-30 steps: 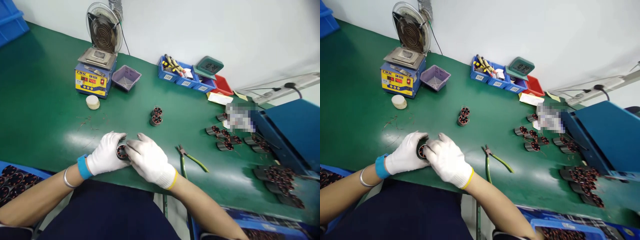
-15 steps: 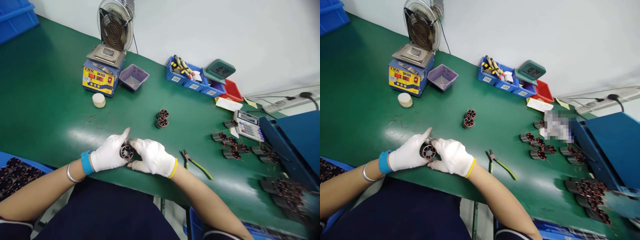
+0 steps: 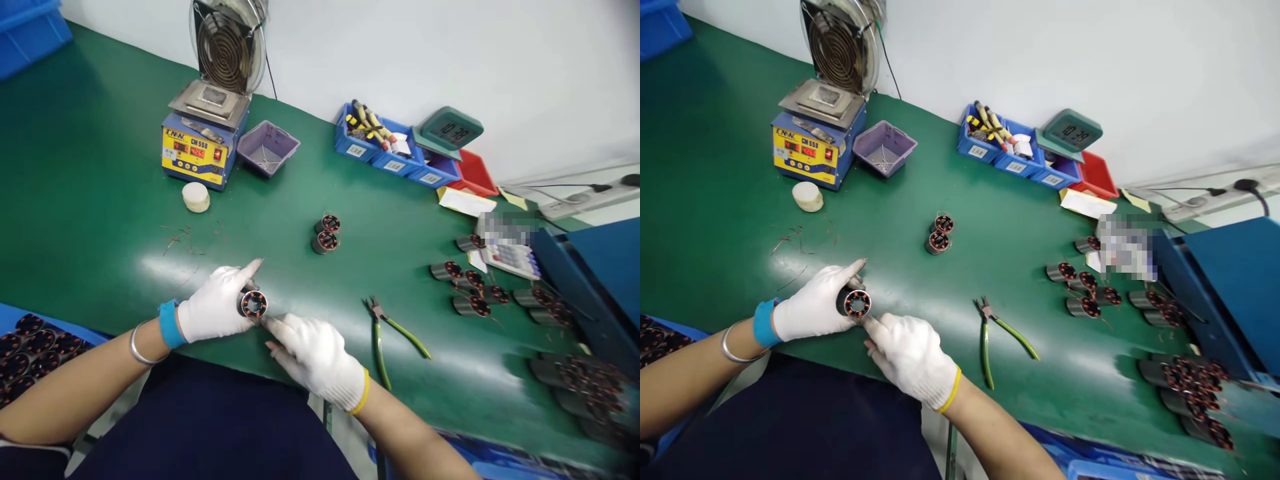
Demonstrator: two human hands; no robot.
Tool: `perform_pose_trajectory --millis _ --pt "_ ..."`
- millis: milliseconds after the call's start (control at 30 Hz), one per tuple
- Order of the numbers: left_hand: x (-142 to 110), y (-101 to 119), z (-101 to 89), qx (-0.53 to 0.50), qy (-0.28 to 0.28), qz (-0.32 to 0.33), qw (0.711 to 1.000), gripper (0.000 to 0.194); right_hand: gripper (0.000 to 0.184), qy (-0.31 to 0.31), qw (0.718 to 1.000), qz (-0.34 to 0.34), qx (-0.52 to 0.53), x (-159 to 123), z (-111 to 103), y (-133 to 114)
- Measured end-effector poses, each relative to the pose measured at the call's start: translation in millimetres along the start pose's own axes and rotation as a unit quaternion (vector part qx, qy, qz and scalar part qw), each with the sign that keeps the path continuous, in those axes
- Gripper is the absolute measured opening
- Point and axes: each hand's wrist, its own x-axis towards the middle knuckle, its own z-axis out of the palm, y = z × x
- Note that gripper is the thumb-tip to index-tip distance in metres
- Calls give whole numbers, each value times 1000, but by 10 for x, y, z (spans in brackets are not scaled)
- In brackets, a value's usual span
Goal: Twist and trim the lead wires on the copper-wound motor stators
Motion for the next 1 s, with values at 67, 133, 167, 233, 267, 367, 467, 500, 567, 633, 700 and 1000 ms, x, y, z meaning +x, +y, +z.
perform_pose_trajectory --millis 67,133,167,233,267,367,467,500,567,633,700,1000 --pt "2 8 -5 4 -10 2 1000 84 32 20 999 -11 22 -1 14 16" --pt "9 20 -11 7 -14 0 1000 83 30 42 997 -40 54 -4 17 36" --pt "13 26 -13 9 -15 -2 1000 82 30 52 995 -59 67 -7 16 45" --pt "19 33 -12 10 -15 -1 1000 81 29 58 992 -85 79 -19 11 63" --pt "19 34 -10 10 -15 2 1000 80 28 55 992 -88 75 -26 6 74" --pt "13 31 -2 10 -20 12 1000 79 27 23 994 -93 42 -42 -9 115" --pt "11 35 -6 13 -28 7 1000 80 30 14 999 -40 15 -25 -4 169" --pt "13 39 -10 13 -31 7 999 80 31 21 1000 -2 13 -11 3 187" --pt "19 49 -15 13 -35 8 999 79 36 41 997 65 21 24 23 217" --pt "23 55 -13 13 -33 10 999 77 42 57 992 100 48 58 35 229" --pt "22 53 -4 14 -27 9 999 76 46 56 988 119 77 84 21 216" --pt "7 56 12 21 -19 18 999 73 22 -75 972 186 126 220 -156 75"
